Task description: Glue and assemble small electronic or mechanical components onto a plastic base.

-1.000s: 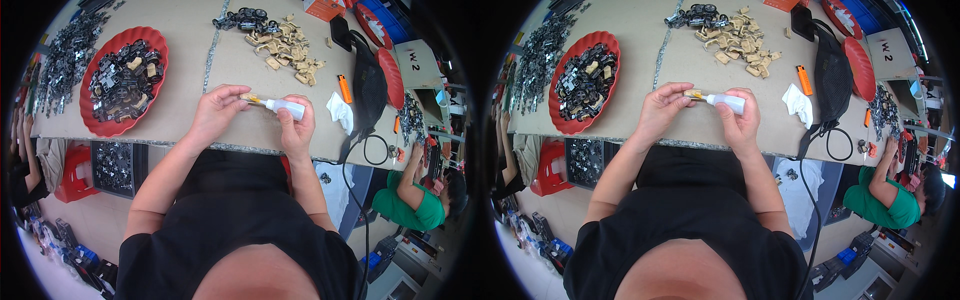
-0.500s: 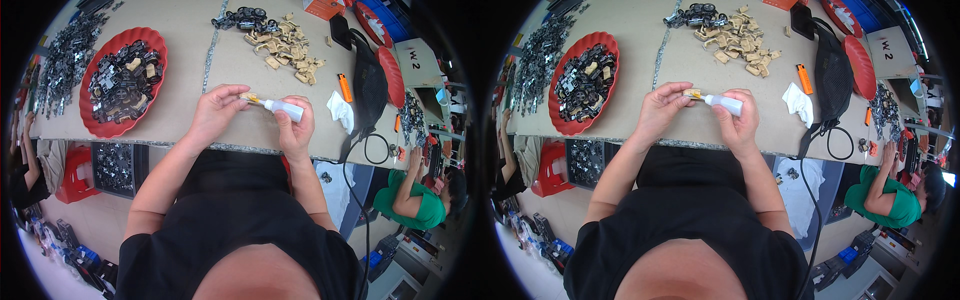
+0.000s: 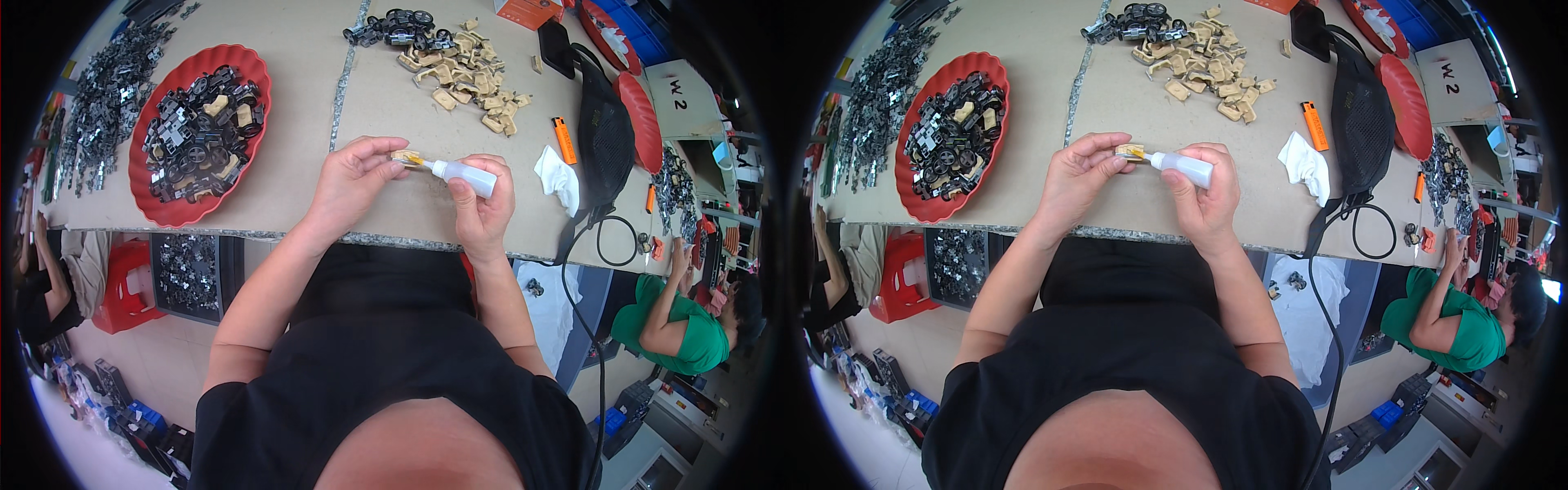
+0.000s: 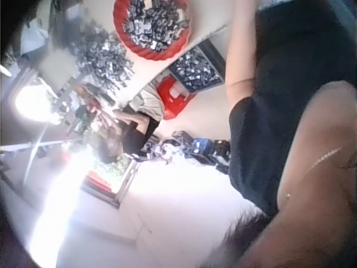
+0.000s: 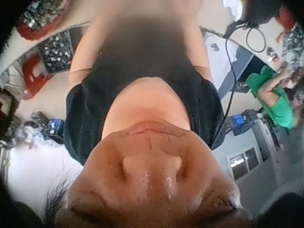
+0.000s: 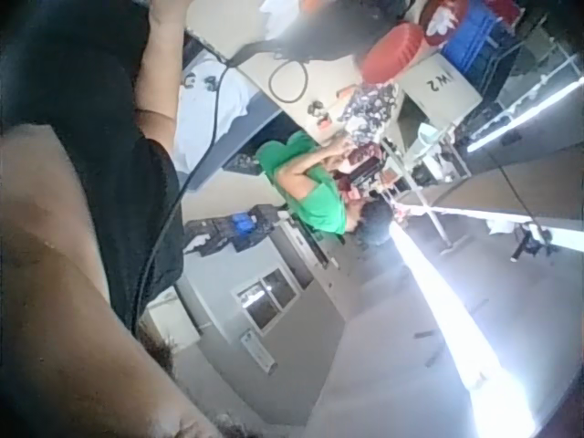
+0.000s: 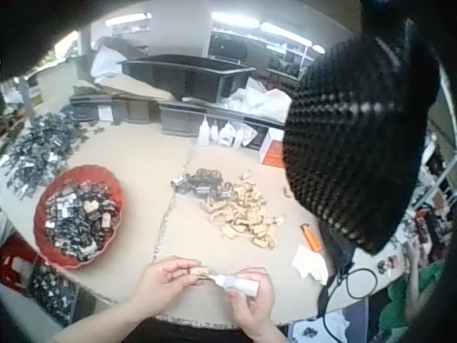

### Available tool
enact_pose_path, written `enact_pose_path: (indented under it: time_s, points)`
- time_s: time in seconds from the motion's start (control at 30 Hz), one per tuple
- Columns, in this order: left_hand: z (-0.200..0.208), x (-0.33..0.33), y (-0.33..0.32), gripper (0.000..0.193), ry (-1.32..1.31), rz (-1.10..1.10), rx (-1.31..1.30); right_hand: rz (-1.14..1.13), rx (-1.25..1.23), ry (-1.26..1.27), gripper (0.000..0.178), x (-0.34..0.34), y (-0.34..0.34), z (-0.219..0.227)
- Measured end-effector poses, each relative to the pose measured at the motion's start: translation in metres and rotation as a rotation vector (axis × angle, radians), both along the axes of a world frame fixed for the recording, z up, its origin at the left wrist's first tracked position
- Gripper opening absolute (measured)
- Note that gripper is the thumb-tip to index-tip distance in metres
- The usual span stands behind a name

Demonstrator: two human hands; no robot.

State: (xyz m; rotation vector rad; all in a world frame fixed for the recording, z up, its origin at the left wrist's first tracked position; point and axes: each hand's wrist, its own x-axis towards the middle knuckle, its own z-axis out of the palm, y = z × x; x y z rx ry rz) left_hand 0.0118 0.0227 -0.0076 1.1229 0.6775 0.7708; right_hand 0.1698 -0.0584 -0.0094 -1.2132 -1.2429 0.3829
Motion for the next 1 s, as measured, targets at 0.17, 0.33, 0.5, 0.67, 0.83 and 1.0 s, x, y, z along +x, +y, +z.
enact_pose_path:
  time_s: [0.17,0.33,0.5,0.67,0.83,1.0]
  points:
    - [-0.0015,-0.0001,0.0,0.027,0.002,-0.003,0.008,-0.01,-0.003,-0.018,0.025,0.0003,0.0004,0.0013]
    - [-0.0028,-0.0003,0.0,0.027,-0.007,-0.003,0.016,-0.04,0.026,-0.052,0.025,0.0006,0.0016,-0.0015]
    - [-0.0028,-0.0002,-0.0002,0.026,-0.006,0.013,0.026,-0.057,0.032,-0.061,0.025,-0.0009,0.0005,-0.0007]
    - [-0.0014,-0.0001,-0.0004,0.026,0.014,0.025,0.04,-0.072,0.031,-0.085,0.025,0.0,0.0004,0.0006]
    - [-0.0002,-0.001,-0.0002,0.026,0.008,0.025,0.033,-0.065,0.03,-0.083,0.024,0.0002,0.0004,0.0008]
    - [0.0006,-0.0012,0.0004,0.026,-0.013,0.022,0.02,-0.041,0.021,-0.082,0.024,0.0011,0.0,0.0003]
